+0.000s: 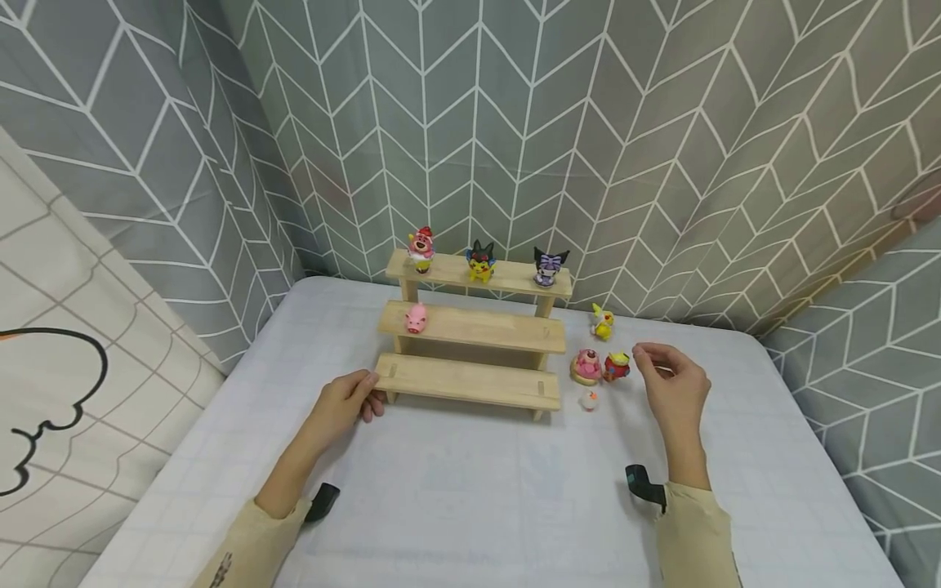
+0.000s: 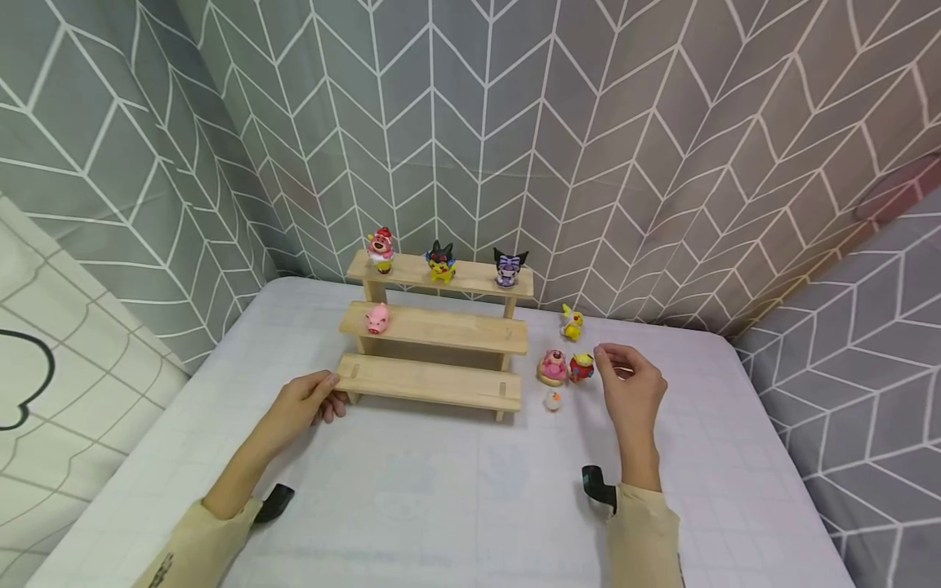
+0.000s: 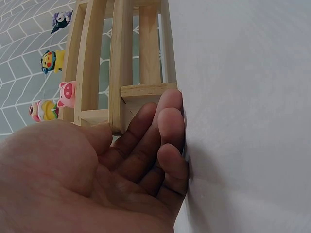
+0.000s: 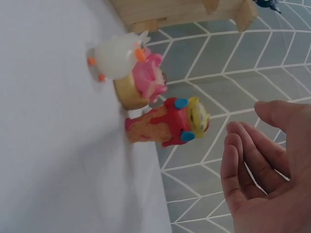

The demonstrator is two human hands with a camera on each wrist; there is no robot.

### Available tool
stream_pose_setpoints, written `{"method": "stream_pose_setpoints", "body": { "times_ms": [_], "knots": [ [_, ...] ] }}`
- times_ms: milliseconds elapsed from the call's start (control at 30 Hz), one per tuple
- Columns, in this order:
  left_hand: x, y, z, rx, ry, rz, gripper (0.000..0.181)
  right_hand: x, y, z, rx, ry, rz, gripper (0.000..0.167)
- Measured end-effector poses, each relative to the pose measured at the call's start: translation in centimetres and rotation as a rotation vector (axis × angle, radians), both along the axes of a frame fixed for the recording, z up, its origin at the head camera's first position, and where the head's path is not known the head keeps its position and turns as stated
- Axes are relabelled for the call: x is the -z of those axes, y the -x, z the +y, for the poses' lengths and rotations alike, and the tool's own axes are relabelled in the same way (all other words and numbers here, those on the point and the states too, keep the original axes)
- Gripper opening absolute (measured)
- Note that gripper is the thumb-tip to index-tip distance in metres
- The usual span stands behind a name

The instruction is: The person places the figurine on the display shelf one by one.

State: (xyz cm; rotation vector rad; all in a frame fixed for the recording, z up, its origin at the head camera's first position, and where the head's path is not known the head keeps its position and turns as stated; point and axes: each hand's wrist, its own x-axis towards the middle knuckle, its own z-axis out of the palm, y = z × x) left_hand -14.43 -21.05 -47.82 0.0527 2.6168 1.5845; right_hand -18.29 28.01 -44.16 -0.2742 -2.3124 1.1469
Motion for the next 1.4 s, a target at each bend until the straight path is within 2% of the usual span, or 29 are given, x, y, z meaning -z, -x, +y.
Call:
{"method": "stream_pose_setpoints", "body": {
  "times_ms": [200, 367, 600, 700, 900, 1100, 1400],
  "knots": [
    [0.0, -0.1, 0.1, -0.002, -0.001, -0.002, 0.043, 0.7, 0.2, 0.5, -0.003, 0.021, -0.049, 0.034],
    [0.0, 0.0, 0.0, -0.004, 0.005, 0.003, 0.043, 1.4, 0.4, 0.9, -0.048, 0.039, -0.134, 0.047],
    [0.1, 0.1, 0.1, 0.000, 0.006, 0.007, 0.042, 2.5, 0.6, 1.6, -0.214, 0.015, -0.273, 0.060],
    [0.1, 0.1, 0.1, 0.002, 0.007, 0.010, 0.042, 2.9, 0.6, 1.8, -0.278, 0.021, -0.295, 0.066],
    [0.1, 0.1, 0.2, 0.003, 0.010, 0.017, 0.042, 3.5, 0.6, 1.8, -0.310, 0.039, -0.271, 0.061],
    [0.1, 0.1, 0.1, -0.004, 0.008, 0.014, 0.042, 3.8, 0.8, 1.7, -0.295, 0.037, -0.249, 0.056],
    [0.2, 0.0, 0.1, -0.011, 0.017, 0.002, 0.042, 3.1, 0.8, 1.2, -0.176, 0.112, -0.127, 0.047]
  ]
}}
